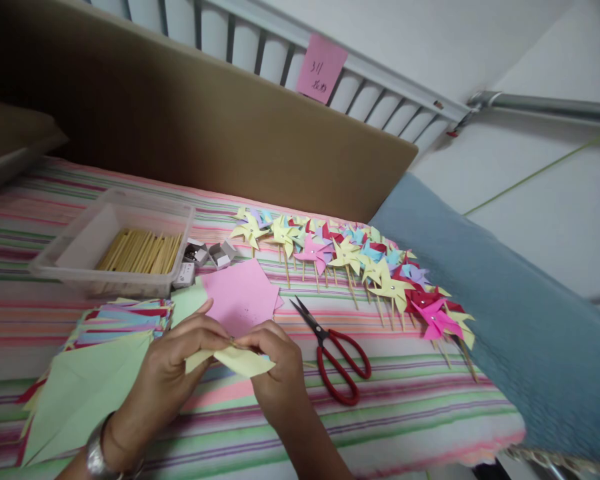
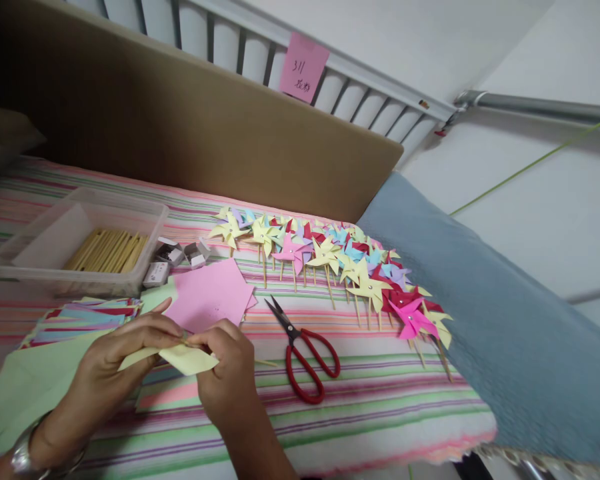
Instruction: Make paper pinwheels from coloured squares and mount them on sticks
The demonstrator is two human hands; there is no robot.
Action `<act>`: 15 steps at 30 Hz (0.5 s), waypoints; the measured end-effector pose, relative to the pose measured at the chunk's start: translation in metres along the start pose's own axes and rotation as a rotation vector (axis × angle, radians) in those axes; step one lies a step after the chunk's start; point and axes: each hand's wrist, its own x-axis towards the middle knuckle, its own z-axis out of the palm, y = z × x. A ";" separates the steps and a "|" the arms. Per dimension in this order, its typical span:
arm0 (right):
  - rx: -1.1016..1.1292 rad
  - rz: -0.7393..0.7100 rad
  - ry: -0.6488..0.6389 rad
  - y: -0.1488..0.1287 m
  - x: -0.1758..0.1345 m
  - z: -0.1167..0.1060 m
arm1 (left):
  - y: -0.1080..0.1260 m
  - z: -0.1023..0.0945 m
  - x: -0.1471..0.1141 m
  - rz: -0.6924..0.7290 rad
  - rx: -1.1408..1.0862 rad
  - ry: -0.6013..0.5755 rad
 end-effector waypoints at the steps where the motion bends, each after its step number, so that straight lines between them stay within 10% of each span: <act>1: -0.019 -0.005 -0.002 0.000 0.000 -0.001 | -0.001 0.000 0.000 -0.011 0.000 0.001; 15: -0.080 -0.005 -0.054 0.000 0.000 -0.002 | -0.004 0.005 0.000 -0.254 -0.124 0.010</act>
